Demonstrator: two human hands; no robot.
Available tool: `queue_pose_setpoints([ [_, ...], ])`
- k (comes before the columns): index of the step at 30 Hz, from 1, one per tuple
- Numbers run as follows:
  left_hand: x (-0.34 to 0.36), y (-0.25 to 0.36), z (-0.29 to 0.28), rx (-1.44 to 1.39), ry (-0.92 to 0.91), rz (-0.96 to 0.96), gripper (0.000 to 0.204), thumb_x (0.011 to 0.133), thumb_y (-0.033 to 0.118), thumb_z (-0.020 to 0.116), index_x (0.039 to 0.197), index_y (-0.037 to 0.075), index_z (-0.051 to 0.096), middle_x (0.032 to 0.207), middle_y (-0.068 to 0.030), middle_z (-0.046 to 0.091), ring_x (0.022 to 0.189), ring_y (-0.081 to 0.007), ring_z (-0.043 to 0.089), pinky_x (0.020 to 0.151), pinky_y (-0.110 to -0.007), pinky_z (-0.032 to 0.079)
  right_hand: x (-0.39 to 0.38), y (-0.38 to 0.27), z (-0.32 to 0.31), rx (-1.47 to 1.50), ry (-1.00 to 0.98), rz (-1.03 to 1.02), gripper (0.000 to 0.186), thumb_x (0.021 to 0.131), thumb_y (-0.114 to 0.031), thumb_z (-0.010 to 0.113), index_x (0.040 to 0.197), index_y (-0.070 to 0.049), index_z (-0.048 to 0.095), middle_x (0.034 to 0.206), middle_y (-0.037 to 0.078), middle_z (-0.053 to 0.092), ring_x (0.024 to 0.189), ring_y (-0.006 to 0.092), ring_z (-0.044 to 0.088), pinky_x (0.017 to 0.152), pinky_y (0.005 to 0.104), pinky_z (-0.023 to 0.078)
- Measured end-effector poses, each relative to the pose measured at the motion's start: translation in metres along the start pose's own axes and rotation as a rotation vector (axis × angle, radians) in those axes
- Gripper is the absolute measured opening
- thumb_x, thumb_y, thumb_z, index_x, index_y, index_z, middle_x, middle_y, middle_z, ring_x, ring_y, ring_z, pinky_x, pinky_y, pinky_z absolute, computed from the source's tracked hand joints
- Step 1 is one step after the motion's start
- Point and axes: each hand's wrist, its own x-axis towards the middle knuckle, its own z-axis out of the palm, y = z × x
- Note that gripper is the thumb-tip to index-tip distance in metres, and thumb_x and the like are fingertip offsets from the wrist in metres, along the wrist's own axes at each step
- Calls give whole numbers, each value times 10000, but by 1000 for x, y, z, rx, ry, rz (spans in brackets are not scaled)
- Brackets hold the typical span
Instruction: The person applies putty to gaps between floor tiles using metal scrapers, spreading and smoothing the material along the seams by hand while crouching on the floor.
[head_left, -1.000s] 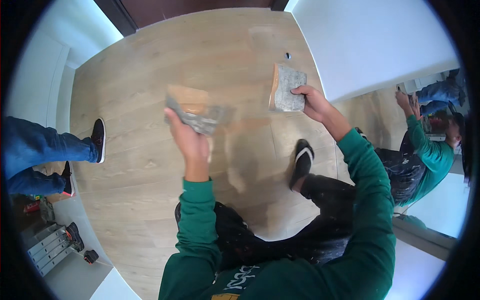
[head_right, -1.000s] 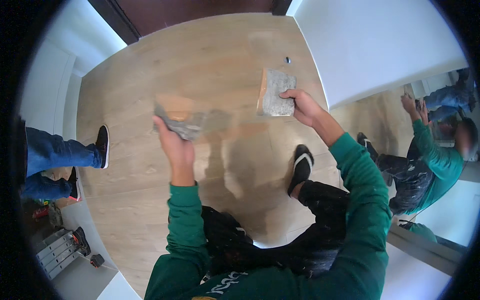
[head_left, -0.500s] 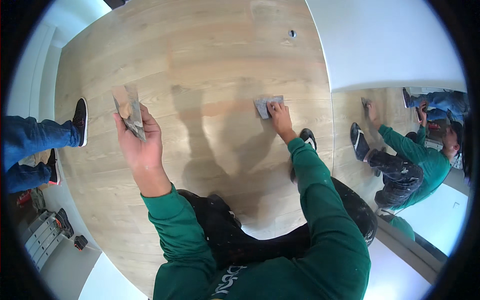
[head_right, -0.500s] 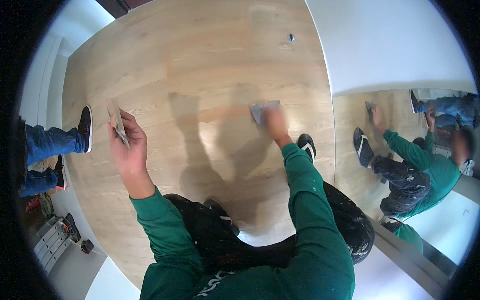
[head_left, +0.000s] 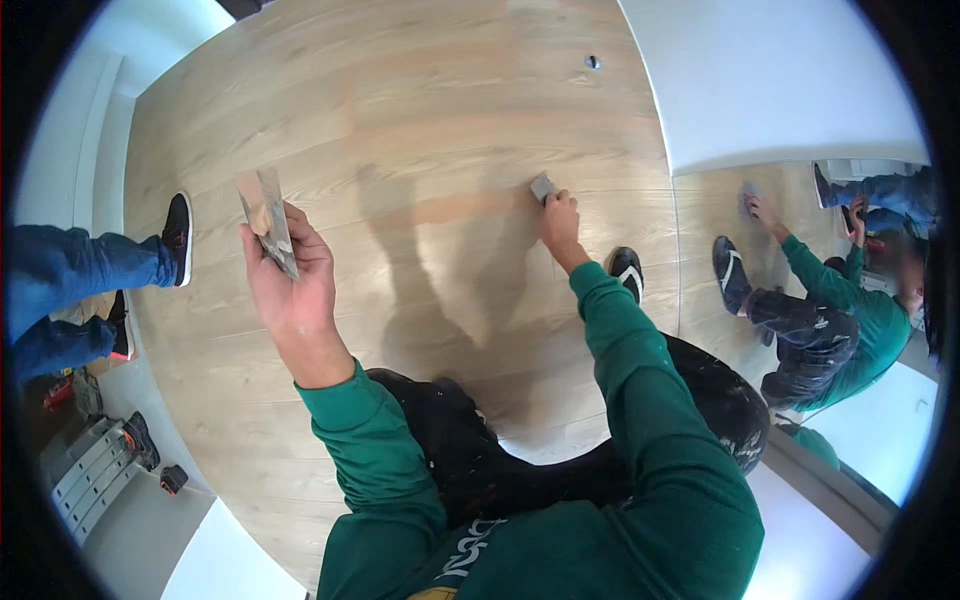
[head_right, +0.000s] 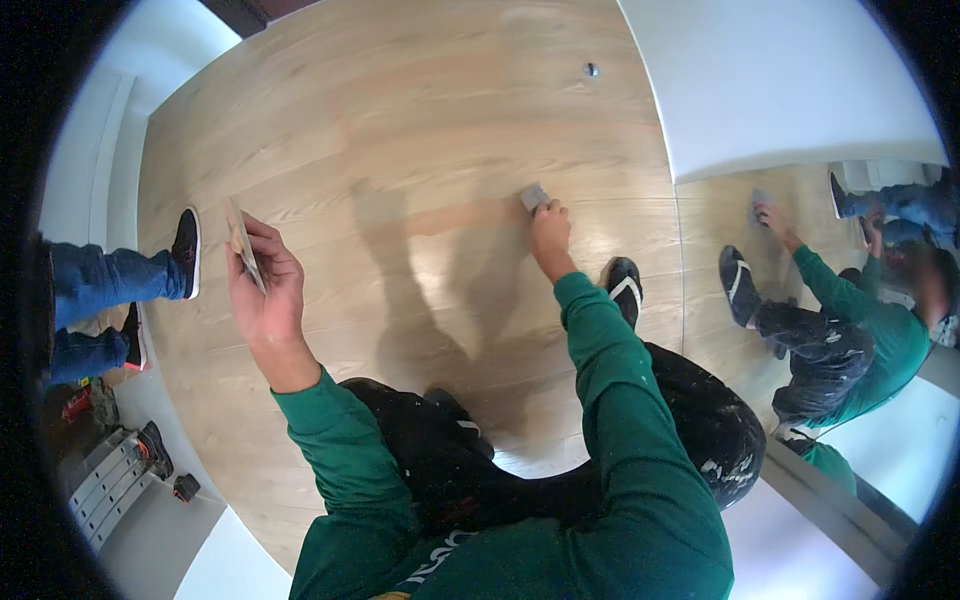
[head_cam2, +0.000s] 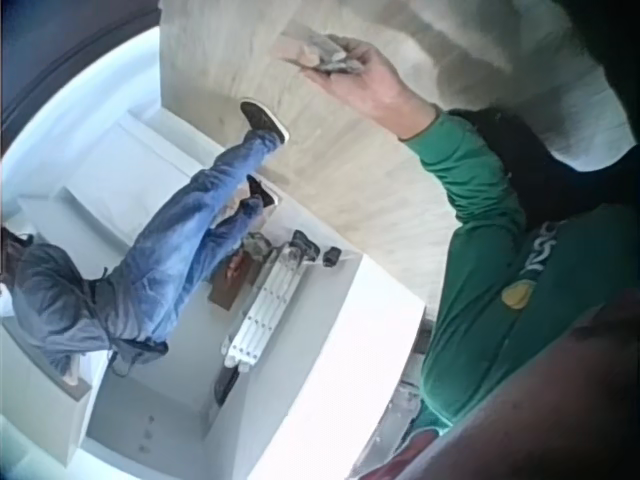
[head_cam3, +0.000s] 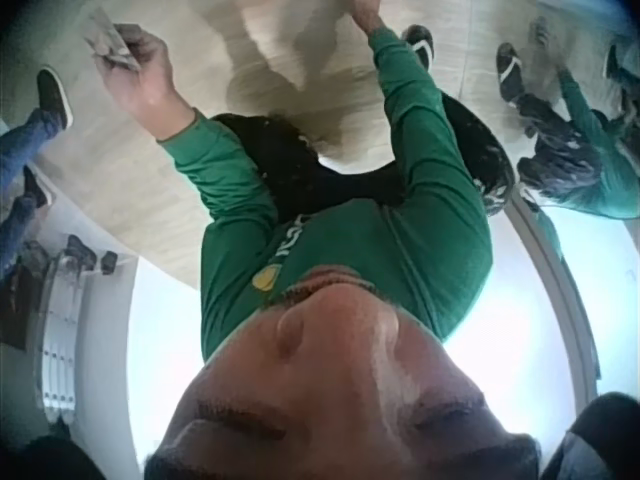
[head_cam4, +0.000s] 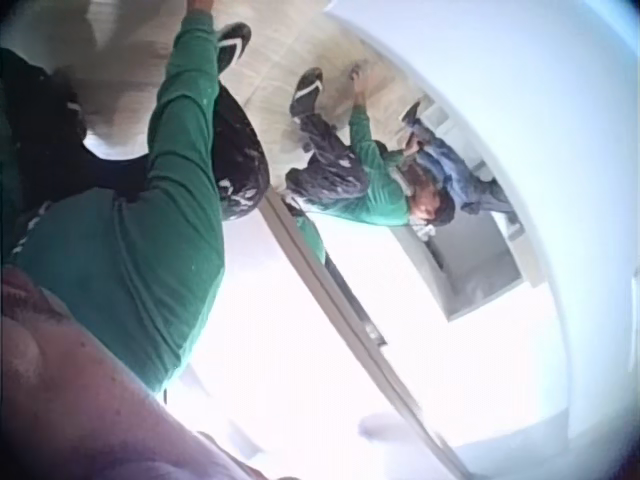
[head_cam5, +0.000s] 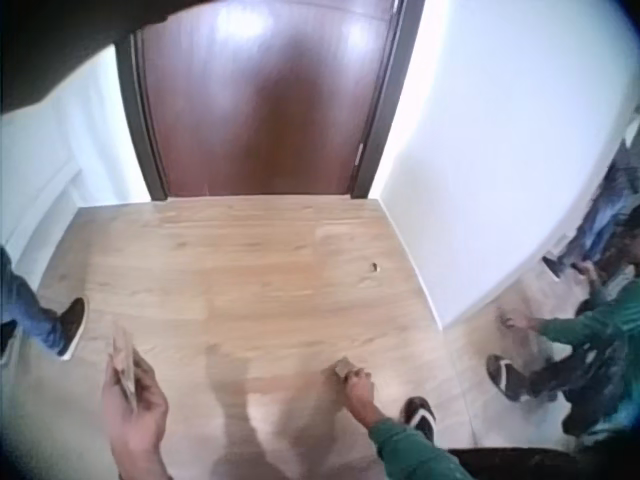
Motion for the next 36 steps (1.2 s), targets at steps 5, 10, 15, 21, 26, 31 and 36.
queue_pose_setpoints([
  [5,-21,36,4,-5,-37,93,323,1032,252,489,1147,-46,531,976,-145,624,930,-244,636,774,-301,600,-27,-104,15,15,-123,-123,266,827,-156,622,1008,36,656,1105,222,572,998,391,577,863,453,503],
  [10,-51,75,8,-80,-86,158,320,1031,251,487,1135,-47,539,975,-141,626,919,-237,635,766,-301,596,-63,-220,30,119,-116,-201,270,804,-164,646,978,40,673,1094,235,580,997,390,576,871,447,486],
  [15,-91,119,9,-19,-95,355,330,1039,269,472,1134,-38,545,983,-134,633,914,-229,641,778,-307,587,-93,-308,45,172,-110,-279,251,794,-172,677,938,32,689,1091,229,579,976,389,586,858,442,502],
  [21,-111,141,0,303,-26,708,362,1053,298,428,1192,-6,565,1086,-130,666,945,-236,663,808,-340,586,-105,-376,43,118,-221,-345,256,818,-213,637,927,4,717,1096,214,597,1024,383,589,875,445,501],
  [26,-60,115,3,395,141,695,474,1059,405,370,1375,72,485,1337,-71,566,1191,-237,567,1023,-418,477,-63,-357,34,433,-345,-284,254,841,-194,601,909,23,714,876,150,691,837,288,668,772,429,524],
  [31,-40,90,2,437,155,457,523,1048,429,379,1410,58,453,1386,-106,533,1245,-289,529,1074,-469,420,-17,-310,-76,1101,-486,-170,171,838,-131,659,902,23,693,770,69,689,702,145,616,694,324,510],
  [36,-17,52,8,472,-23,164,556,1036,455,401,1417,53,446,1400,-117,519,1267,-288,512,1081,-455,412,-20,-271,-272,1024,22,-867,239,823,-34,631,1053,-13,692,1111,154,643,953,251,624,824,351,526],
])
